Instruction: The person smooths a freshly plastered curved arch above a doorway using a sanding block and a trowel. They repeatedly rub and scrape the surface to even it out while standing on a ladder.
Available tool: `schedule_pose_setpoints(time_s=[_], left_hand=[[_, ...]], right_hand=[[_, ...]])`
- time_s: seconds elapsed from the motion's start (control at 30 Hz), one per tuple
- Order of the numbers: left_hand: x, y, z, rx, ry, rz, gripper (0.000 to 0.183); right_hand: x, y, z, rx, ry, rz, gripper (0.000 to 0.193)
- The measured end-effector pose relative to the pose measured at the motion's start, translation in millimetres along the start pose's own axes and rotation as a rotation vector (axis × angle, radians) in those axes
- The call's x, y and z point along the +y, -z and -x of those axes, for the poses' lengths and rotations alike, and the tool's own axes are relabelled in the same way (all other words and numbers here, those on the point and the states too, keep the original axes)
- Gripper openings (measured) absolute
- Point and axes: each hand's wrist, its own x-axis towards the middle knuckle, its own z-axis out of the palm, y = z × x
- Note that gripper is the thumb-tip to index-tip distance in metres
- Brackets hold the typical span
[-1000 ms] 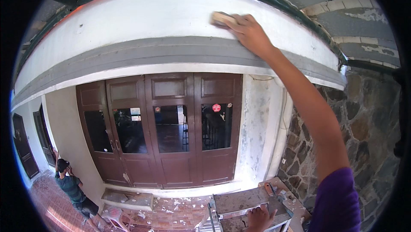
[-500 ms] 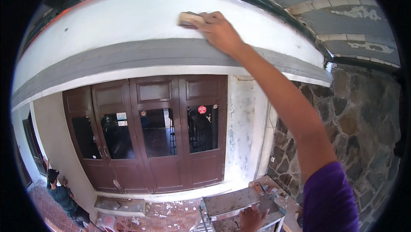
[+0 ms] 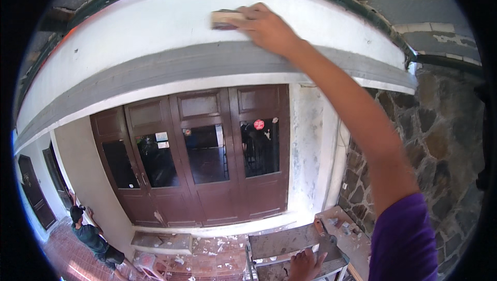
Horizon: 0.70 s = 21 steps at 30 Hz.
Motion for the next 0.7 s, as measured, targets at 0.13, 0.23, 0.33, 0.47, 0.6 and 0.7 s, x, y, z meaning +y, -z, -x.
schedule_pose_setpoints(time_s=[0.13,0.23,0.33,0.47,0.6,0.7], left_hand=[[1,-13,6,0.054,0.008,-0.052,0.044],[1,-26,4,-0.020,0.045,0.008,0.046],[0,-34,3,0.027,0.119,0.043,0.048],[-1,-28,7,0.069,0.017,-0.056,0.052],[3,-12,3,-0.182,0.070,0.088,0.047],[4,-4,-6,-0.119,0.173,0.120,0.047]], right_hand=[[4,23,24,-0.053,-0.133,-0.009,0.043],[2,14,-7,-0.033,-0.203,0.007,0.041],[2,-1,-28,0.075,-0.212,-0.001,0.038],[10,18,7,-0.133,-0.297,0.081,0.042],[17,16,0,-0.141,-0.334,0.140,0.039],[22,-10,-34,0.125,-0.241,0.122,0.037]])
